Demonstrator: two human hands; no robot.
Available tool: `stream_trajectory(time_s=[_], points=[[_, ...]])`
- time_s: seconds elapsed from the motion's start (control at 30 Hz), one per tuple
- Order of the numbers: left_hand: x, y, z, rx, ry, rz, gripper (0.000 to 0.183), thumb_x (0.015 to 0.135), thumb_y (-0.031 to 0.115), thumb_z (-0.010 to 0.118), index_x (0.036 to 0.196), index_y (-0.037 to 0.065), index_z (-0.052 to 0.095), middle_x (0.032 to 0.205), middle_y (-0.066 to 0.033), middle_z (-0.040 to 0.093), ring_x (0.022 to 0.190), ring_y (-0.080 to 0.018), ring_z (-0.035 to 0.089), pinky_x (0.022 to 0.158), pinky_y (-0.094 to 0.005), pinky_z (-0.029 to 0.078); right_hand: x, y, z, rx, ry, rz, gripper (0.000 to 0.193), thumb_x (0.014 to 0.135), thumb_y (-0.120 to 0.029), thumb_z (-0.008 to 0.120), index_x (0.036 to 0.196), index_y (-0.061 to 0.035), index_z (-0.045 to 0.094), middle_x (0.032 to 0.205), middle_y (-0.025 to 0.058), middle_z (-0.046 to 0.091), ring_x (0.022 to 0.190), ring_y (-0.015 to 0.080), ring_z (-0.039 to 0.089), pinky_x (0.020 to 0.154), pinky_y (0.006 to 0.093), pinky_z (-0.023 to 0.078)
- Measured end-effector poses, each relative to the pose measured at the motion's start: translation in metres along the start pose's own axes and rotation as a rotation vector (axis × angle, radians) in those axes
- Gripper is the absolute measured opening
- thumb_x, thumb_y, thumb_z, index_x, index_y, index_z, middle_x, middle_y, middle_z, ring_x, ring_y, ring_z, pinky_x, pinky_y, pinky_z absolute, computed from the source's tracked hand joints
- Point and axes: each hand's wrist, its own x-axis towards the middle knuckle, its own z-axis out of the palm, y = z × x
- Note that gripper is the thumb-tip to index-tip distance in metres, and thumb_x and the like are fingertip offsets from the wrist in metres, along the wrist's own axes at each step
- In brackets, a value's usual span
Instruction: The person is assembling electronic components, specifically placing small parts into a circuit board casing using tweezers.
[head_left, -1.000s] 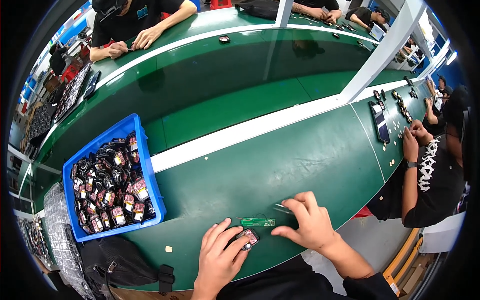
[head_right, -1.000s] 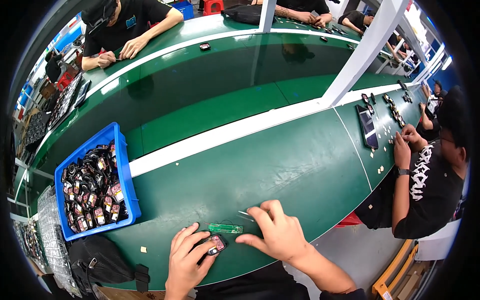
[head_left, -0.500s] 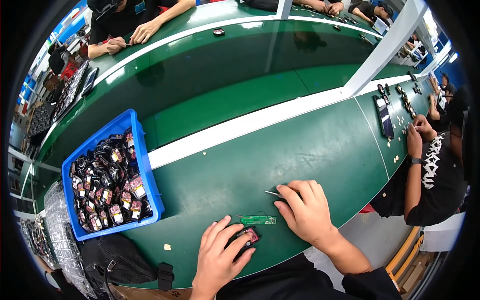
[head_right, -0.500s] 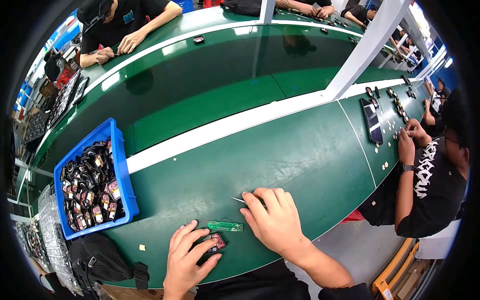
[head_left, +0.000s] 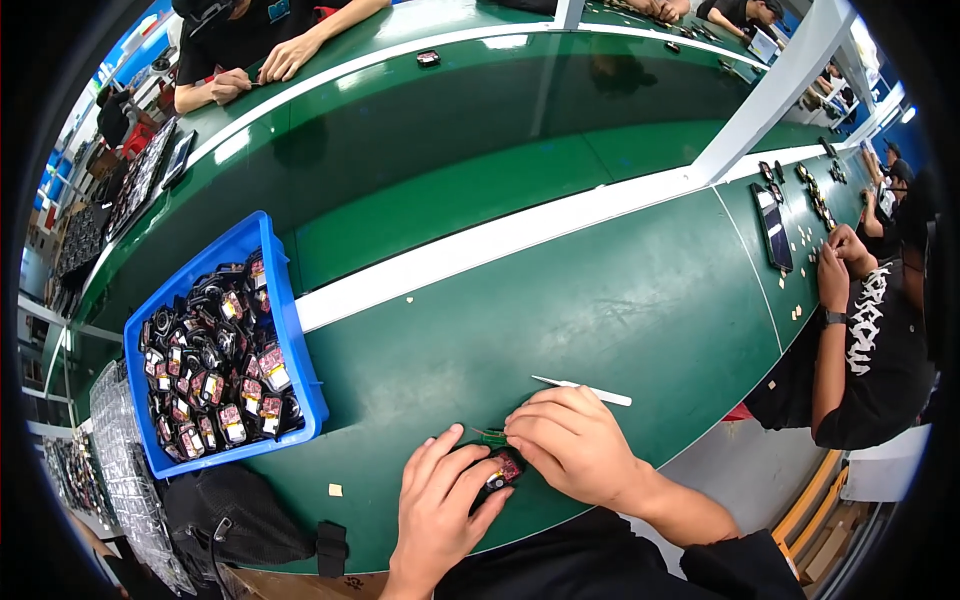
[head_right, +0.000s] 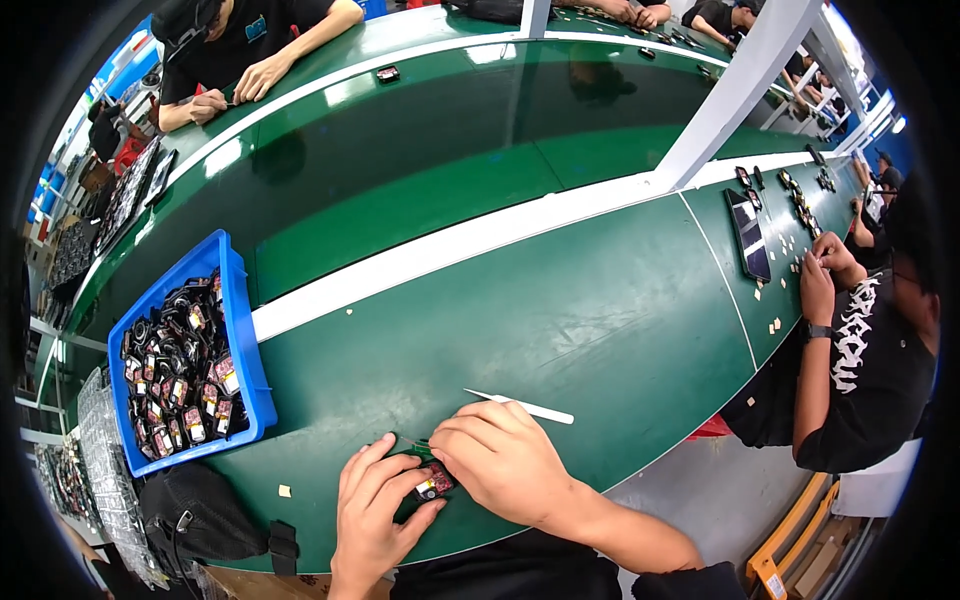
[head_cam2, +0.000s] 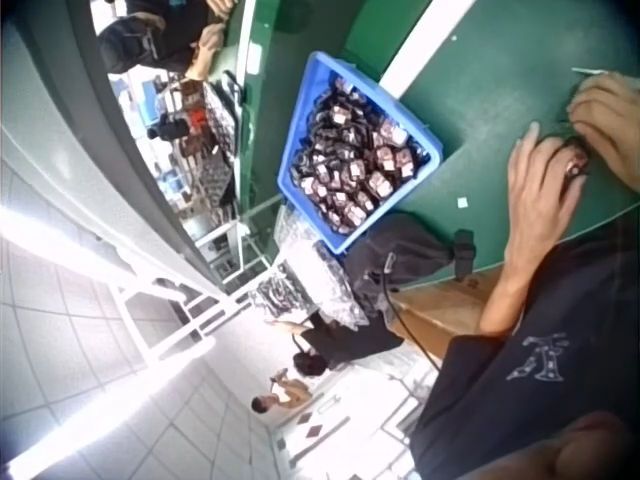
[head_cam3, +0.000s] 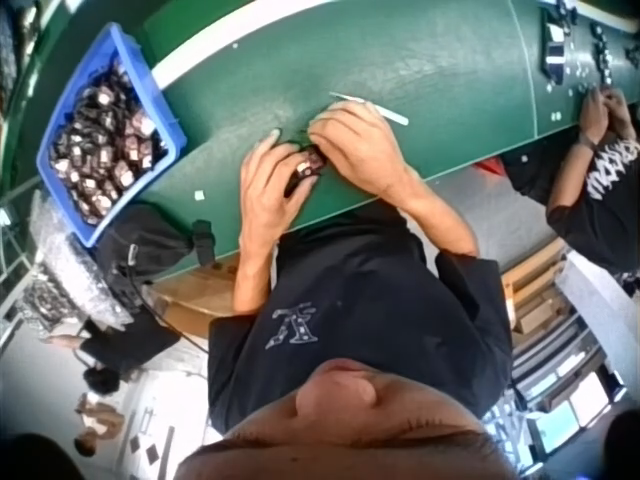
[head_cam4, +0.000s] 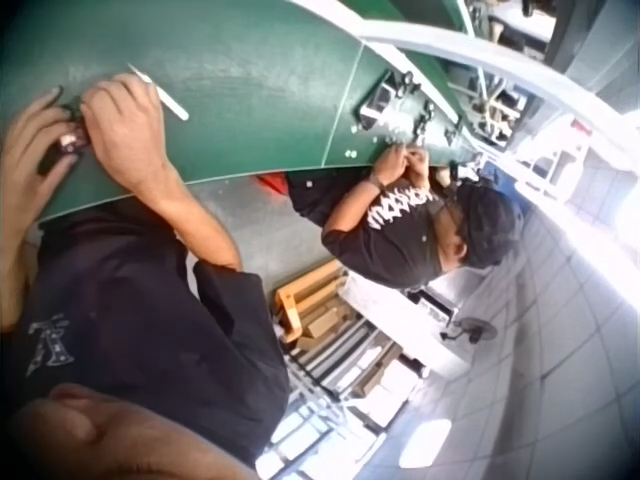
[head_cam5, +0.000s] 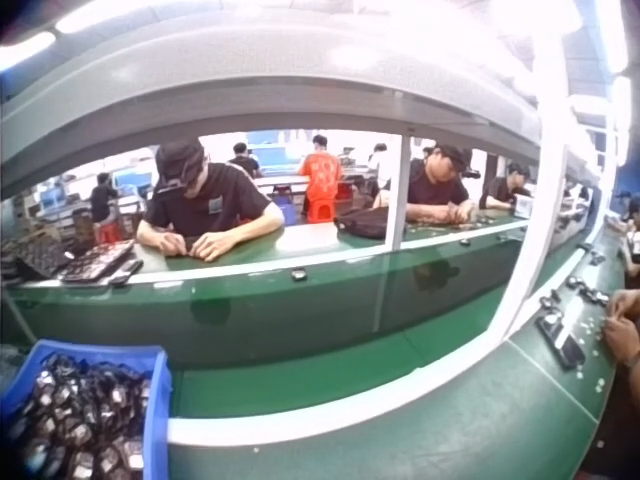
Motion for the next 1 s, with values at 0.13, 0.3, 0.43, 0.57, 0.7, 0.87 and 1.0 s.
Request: stream_trajectory(time_s=[0.13,0.3,0.43,0.57,0.7,0.87,1.0], points=[[0.001,-0.002,-0.001,-0.030,0.013,0.000,0.047,0.066,0.013,0.090,0.108,0.010,0.069,0.115,-0.0067,0.069,0.126,-0.0329,0.058,0.105,-0.0517,0.042,-0.006,0.002,-0.001,0.055,0.022,-0.022,0.022,0.079,-0.008,0.077,0.100,-0.0080,0.072,0.090,-0.0003,0.067,0.087,0.0196,0.063,0.073,0.0338,0.046],[0.000,-0.003,-0.001,-0.078,0.040,-0.028,0.047,0.066,0.010,0.088,0.108,0.009,0.068,0.116,-0.0074,0.069,0.125,-0.0336,0.060,0.107,-0.0517,0.041,-0.014,0.003,0.000,0.012,-0.023,-0.079,0.023,0.077,-0.010,0.076,0.100,-0.0094,0.074,0.083,-0.0020,0.060,0.078,0.0157,0.057,0.068,0.0321,0.042],[0.001,-0.002,-0.001,-0.058,0.031,-0.027,0.048,0.065,0.011,0.089,0.108,0.009,0.068,0.115,-0.0076,0.069,0.125,-0.0332,0.060,0.107,-0.0519,0.041,-0.016,-0.001,0.002,-0.080,-0.007,-0.125,0.024,0.073,-0.009,0.079,0.096,-0.0126,0.078,0.073,-0.0041,0.052,0.068,0.0141,0.051,0.062,0.0298,0.037],[0.000,-0.001,-0.001,-0.137,0.096,-0.046,0.045,0.064,0.012,0.090,0.103,0.007,0.070,0.112,-0.0088,0.069,0.123,-0.0374,0.060,0.102,-0.0507,0.047,-0.021,-0.002,0.001,-0.136,0.018,-0.161,0.023,0.074,-0.011,0.078,0.096,-0.0122,0.078,0.074,-0.0041,0.051,0.069,0.0137,0.051,0.062,0.0294,0.037],[-0.001,-0.002,0.002,-0.152,0.150,-0.023,0.033,0.065,0.008,0.088,0.094,0.006,0.074,0.110,-0.0097,0.069,0.119,-0.0402,0.061,0.097,-0.0485,0.052,-0.022,-0.006,-0.001,-0.222,0.017,-0.255,0.021,0.082,-0.013,0.069,0.101,-0.0079,0.075,0.075,-0.0028,0.046,0.070,0.0134,0.050,0.065,0.0292,0.040],[-0.002,-0.001,0.009,-0.089,0.184,0.009,0.026,0.067,0.003,0.085,0.090,0.006,0.074,0.108,-0.0088,0.069,0.118,-0.0373,0.062,0.098,-0.0487,0.052,-0.023,-0.007,0.006,-0.239,0.032,-0.298,0.017,0.083,-0.011,0.069,0.097,-0.0063,0.075,0.073,-0.0024,0.046,0.066,0.0131,0.048,0.063,0.0289,0.041],[0.000,-0.002,0.010,-0.043,0.183,0.015,0.022,0.069,0.001,0.083,0.087,0.007,0.072,0.108,-0.0084,0.069,0.118,-0.0360,0.062,0.100,-0.0502,0.049,-0.025,-0.004,0.009,-0.207,0.033,-0.271,0.016,0.083,-0.011,0.069,0.097,-0.0066,0.075,0.074,-0.0024,0.046,0.066,0.0130,0.049,0.064,0.0288,0.041]])
